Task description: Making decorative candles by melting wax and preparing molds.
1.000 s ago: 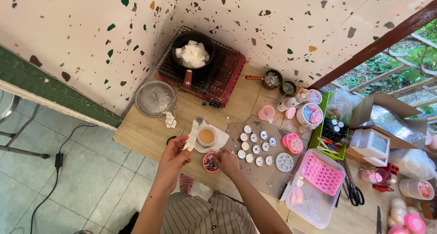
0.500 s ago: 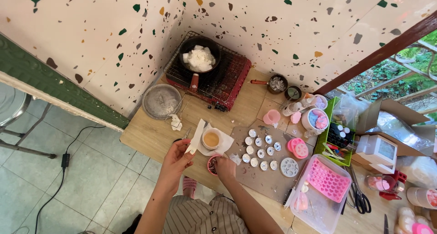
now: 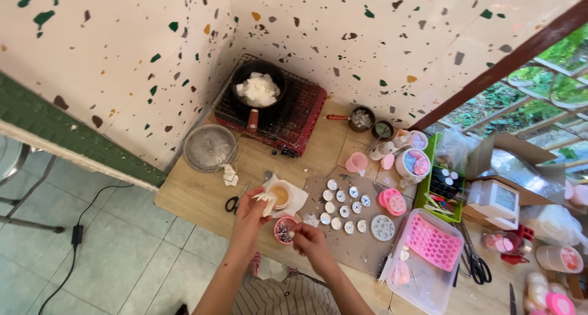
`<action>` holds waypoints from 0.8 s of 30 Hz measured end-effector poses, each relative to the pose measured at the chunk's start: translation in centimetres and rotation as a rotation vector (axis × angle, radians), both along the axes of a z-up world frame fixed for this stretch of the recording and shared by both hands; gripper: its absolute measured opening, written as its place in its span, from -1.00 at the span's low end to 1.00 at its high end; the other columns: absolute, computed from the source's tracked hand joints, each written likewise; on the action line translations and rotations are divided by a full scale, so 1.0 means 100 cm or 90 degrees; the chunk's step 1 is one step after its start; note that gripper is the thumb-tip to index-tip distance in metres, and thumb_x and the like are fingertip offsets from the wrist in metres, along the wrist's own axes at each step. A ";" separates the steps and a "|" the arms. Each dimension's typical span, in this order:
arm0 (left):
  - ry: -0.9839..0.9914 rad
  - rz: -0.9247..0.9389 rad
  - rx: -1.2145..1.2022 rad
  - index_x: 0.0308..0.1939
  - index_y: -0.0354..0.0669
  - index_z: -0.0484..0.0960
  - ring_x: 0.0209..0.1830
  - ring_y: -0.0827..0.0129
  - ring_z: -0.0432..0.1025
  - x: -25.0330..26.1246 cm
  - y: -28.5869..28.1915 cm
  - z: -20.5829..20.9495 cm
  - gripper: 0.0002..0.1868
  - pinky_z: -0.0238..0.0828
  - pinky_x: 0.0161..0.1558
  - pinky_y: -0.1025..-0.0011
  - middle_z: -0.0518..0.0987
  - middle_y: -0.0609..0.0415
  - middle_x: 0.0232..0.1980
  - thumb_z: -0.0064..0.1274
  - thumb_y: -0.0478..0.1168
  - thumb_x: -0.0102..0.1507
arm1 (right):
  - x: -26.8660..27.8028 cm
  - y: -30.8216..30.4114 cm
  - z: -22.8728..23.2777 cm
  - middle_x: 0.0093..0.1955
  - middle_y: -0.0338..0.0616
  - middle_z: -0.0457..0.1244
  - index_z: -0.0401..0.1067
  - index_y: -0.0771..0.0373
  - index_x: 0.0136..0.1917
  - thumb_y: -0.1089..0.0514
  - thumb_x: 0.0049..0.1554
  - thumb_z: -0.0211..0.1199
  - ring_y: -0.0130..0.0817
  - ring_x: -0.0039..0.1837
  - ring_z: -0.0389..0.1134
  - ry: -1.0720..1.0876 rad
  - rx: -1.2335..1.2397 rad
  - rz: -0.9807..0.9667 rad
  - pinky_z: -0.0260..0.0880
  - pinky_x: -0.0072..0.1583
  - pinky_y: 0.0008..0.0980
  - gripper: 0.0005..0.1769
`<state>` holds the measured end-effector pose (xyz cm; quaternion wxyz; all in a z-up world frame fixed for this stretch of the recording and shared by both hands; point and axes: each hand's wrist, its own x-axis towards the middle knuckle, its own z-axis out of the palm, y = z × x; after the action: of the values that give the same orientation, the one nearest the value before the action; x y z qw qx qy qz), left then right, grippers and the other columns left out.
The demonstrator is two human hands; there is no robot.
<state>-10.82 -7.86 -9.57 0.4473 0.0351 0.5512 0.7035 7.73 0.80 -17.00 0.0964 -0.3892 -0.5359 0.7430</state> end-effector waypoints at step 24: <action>0.034 -0.270 0.282 0.36 -0.26 0.31 0.10 0.38 0.34 0.110 0.089 0.072 -0.49 0.29 0.14 0.37 0.43 -0.04 0.15 -0.07 -0.32 0.31 | 0.082 0.004 0.150 0.10 -0.21 0.32 0.45 0.27 -0.08 0.39 0.12 0.26 -0.37 0.08 0.37 0.175 0.290 -0.299 0.41 0.05 -0.40 -0.90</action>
<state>0.19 1.03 -2.33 0.5511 0.2646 0.3765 0.6961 15.89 1.17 -1.97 0.4203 -0.3668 -0.5658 0.6072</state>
